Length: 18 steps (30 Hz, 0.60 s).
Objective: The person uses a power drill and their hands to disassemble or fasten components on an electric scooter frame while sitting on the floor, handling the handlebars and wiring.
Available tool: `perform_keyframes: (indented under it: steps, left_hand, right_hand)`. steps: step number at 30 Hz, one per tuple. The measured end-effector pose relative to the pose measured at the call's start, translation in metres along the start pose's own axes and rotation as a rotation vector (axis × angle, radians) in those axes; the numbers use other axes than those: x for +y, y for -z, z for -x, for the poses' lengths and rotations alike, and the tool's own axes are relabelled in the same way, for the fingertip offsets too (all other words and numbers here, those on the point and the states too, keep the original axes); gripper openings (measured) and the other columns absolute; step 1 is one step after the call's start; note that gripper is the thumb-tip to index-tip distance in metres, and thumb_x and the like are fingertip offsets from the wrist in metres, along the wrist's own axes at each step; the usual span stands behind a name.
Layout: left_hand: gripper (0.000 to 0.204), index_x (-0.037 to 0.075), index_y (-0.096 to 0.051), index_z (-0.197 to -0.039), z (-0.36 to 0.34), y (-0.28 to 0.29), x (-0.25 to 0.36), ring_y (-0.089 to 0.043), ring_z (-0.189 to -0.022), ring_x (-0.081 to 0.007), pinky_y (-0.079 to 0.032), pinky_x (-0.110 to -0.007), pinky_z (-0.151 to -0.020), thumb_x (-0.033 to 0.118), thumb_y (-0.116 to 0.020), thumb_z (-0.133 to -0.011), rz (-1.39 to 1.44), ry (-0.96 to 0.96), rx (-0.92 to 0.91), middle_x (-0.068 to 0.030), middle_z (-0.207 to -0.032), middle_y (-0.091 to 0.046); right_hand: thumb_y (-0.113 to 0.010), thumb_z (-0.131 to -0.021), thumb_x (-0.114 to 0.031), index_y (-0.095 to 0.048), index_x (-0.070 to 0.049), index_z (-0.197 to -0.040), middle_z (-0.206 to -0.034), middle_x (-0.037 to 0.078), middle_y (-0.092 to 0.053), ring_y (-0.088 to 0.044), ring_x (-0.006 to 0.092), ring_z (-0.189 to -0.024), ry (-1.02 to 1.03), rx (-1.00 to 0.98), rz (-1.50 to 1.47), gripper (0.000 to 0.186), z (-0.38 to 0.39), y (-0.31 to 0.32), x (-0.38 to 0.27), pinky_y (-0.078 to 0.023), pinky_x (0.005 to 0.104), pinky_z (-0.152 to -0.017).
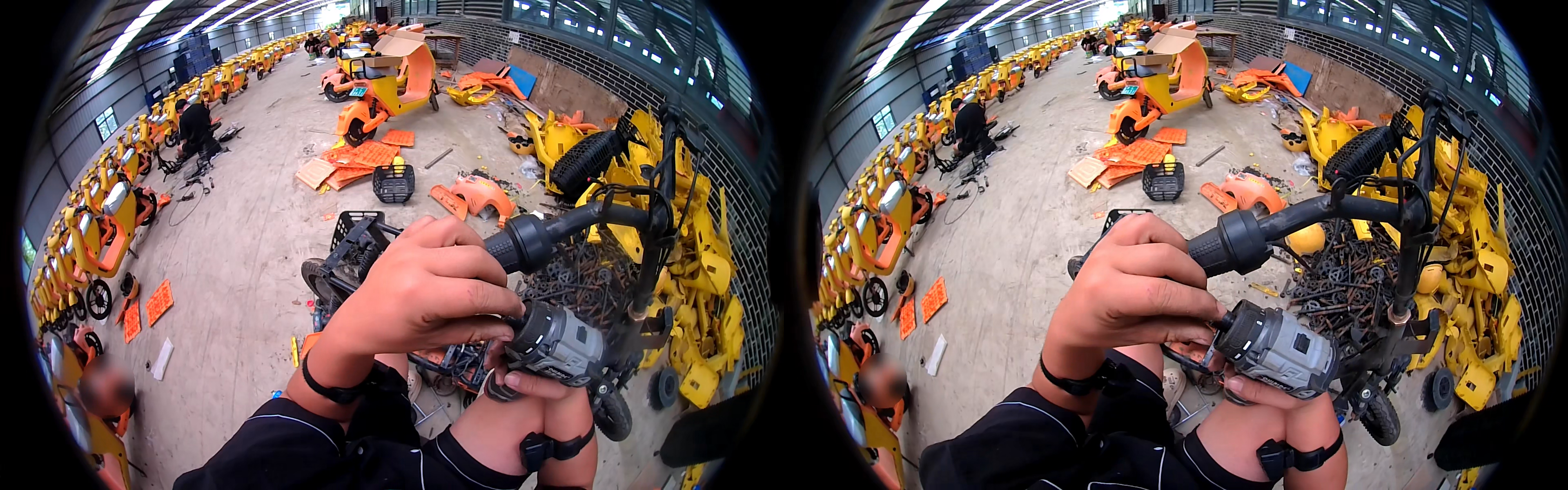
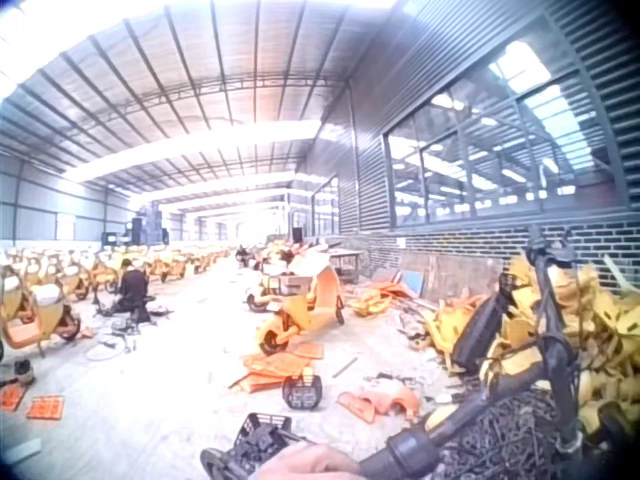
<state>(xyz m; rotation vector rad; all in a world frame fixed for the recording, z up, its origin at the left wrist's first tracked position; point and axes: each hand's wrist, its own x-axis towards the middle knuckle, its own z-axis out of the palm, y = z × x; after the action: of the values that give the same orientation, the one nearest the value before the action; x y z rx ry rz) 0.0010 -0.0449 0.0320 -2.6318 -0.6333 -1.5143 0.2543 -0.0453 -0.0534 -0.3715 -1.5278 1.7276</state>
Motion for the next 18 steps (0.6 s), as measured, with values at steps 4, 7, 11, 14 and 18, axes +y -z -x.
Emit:
perform_keyframes:
  steps: [4,7,11,14,18]
  left_hand:
    - [0.036,0.015,-0.079,-0.097,-0.0026,-0.0024,0.0023,-0.061,-0.084,-0.0215,-0.046,-0.035,-0.077,0.024,-0.092,-0.065,0.006,0.016,0.0,0.0023,-0.09,-0.069]
    - [0.038,0.014,-0.078,-0.097,-0.0036,-0.0036,0.0023,-0.061,-0.085,-0.0216,-0.046,-0.035,-0.077,0.023,-0.093,-0.064,-0.011,0.037,-0.004,0.0015,-0.091,-0.069]
    - [0.04,0.014,-0.077,-0.098,-0.0017,-0.0023,0.0046,-0.061,-0.086,-0.0214,-0.046,-0.036,-0.078,0.023,-0.094,-0.062,-0.037,0.062,-0.021,0.0009,-0.091,-0.069]
    - [0.04,0.014,-0.077,-0.097,-0.002,-0.0038,0.0041,-0.061,-0.087,-0.0216,-0.046,-0.036,-0.079,0.023,-0.094,-0.062,-0.042,0.06,-0.019,0.001,-0.091,-0.069]
    - [0.037,0.015,-0.077,-0.095,-0.0026,-0.0042,0.0035,-0.061,-0.087,-0.0219,-0.046,-0.036,-0.079,0.021,-0.094,-0.063,-0.044,0.061,-0.026,0.0014,-0.091,-0.069]
  right_hand:
    - [-0.074,-0.077,-0.009,-0.05,0.003,-0.133,-0.1,0.017,-0.067,-0.067,0.0206,-0.075,-0.045,-0.03,0.102,0.062,0.0008,-0.0005,-0.0025,-0.055,0.0317,-0.07]
    - [-0.076,-0.079,-0.004,-0.056,0.002,-0.129,-0.101,0.015,-0.069,-0.068,0.0198,-0.083,-0.049,-0.039,-0.039,0.054,-0.0032,-0.0035,-0.0058,-0.055,0.0319,-0.075]
    - [-0.075,-0.083,-0.001,-0.054,0.004,-0.135,-0.103,0.015,-0.072,-0.069,0.0185,-0.086,-0.057,-0.059,-0.13,0.056,0.0024,-0.0028,-0.0051,-0.055,0.0302,-0.077]
    - [-0.072,-0.084,0.0,-0.052,0.007,-0.137,-0.103,0.017,-0.071,-0.069,0.0188,-0.084,-0.037,-0.115,-0.182,0.057,0.0003,0.0,-0.0045,-0.056,0.0312,-0.077]
    - [-0.075,-0.076,-0.005,-0.057,0.004,-0.129,-0.102,0.018,-0.07,-0.068,0.0219,-0.078,-0.078,-0.005,-0.205,0.057,0.0062,-0.0065,-0.0072,-0.055,0.0341,-0.074]
